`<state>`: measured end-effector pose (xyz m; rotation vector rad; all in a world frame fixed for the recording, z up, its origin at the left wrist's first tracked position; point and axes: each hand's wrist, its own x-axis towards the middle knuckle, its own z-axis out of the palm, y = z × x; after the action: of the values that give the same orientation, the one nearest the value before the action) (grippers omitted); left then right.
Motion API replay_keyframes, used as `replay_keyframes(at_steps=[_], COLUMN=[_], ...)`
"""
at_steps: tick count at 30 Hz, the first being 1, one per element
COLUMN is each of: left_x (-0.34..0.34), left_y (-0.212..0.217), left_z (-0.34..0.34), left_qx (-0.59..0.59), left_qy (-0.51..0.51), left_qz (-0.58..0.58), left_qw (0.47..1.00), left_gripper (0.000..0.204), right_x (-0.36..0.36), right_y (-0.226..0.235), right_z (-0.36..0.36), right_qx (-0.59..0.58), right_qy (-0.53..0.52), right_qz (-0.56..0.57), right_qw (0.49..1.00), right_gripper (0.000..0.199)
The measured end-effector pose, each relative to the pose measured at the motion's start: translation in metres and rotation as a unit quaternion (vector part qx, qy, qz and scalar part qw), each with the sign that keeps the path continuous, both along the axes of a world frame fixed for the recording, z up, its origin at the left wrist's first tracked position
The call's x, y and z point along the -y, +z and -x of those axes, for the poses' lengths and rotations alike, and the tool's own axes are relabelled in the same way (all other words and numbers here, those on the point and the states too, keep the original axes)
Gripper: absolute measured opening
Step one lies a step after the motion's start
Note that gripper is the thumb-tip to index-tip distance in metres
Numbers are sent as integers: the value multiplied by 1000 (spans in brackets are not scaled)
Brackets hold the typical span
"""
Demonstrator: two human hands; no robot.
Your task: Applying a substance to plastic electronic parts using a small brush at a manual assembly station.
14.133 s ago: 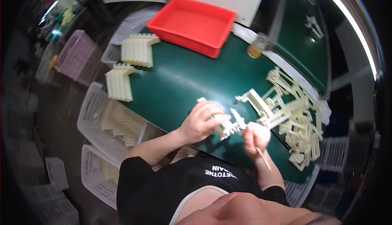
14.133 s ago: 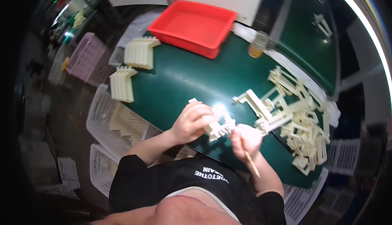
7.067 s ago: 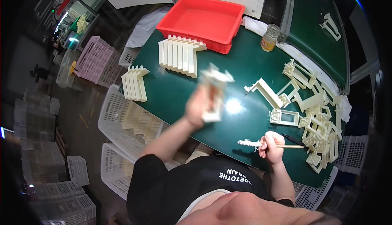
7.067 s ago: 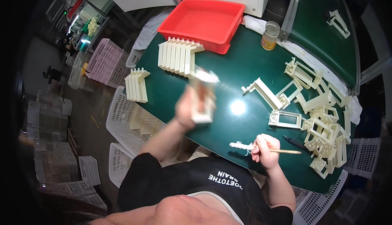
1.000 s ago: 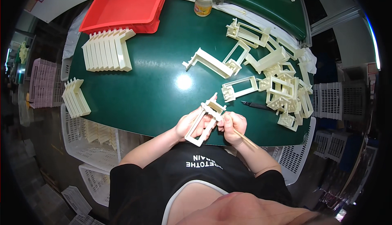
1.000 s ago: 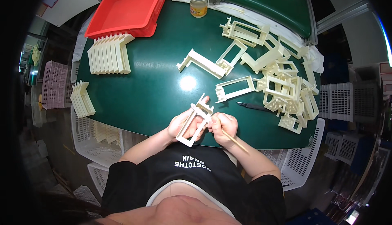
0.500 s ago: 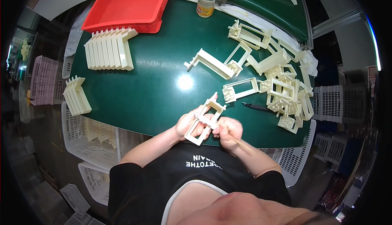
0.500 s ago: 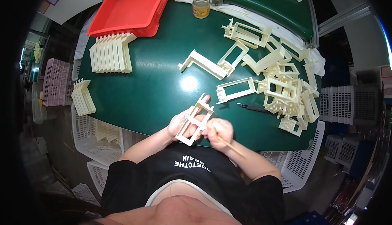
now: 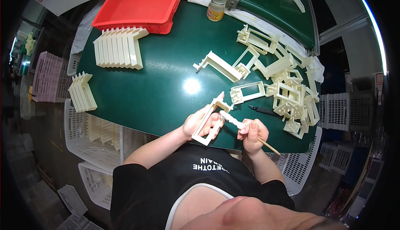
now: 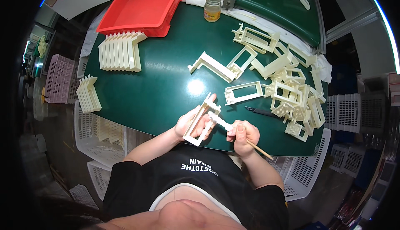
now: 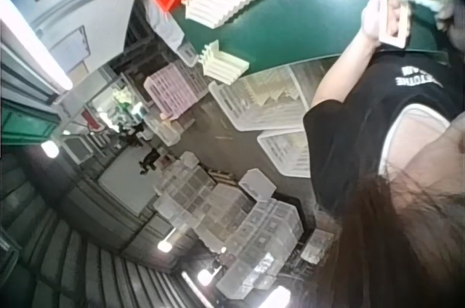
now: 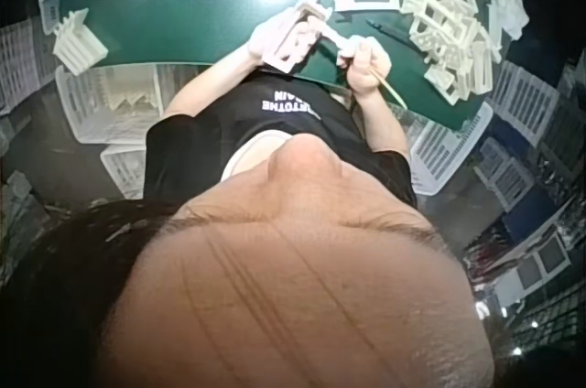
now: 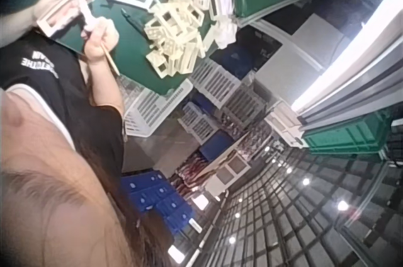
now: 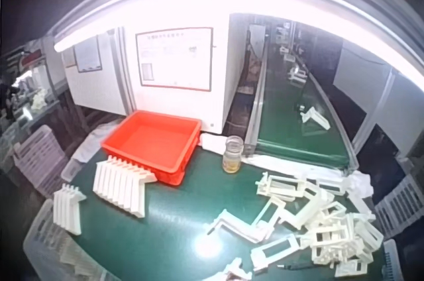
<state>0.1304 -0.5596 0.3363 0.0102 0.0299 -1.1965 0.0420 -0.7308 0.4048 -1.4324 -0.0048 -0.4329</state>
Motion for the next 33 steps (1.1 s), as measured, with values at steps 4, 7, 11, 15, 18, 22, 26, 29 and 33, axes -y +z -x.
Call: replay_keyframes(at_steps=[4, 7, 11, 15, 18, 22, 26, 29, 33], left_x=[0, 0, 2, -7, -11, -19, -32, -30, -35], left_y=[-4, -2, 17, 36, 48, 58, 68, 52, 71], left_z=[0, 1, 10, 5, 4, 5, -6, -6, -22], left_qx=[28, 18, 213, 358, 339, 314, 307, 450, 784], left_qy=[-9, -4, 95, 95, 86, 49, 121, 224, 378], left_qz=[-26, -18, -194, -327, -318, -330, -277, -340, -398], left_qw=[999, 1000, 953, 869, 881, 889, 902, 795, 289], left_gripper=[56, 54, 42, 42, 49, 46, 56, 59, 55], right_x=[-2, -3, 0, -11, -1, 9, 41, 21, -8], right_y=[-6, -5, 5, -2, 1, 4, -6, 16, 51], right_z=[1, -4, -16, -31, -40, -41, -49, -40, -38], right_qx=[-17, 14, 205, 235, 281, 298, 211, 186, 211], right_qy=[7, 27, 28, 19, -55, -68, -159, -160, -31], right_qz=[65, 147, 273, 416, 506, 533, 482, 347, 384], right_qw=[998, 989, 939, 878, 814, 789, 836, 905, 898], right_gripper=[34, 28, 16, 10, 11, 18, 22, 28, 19])
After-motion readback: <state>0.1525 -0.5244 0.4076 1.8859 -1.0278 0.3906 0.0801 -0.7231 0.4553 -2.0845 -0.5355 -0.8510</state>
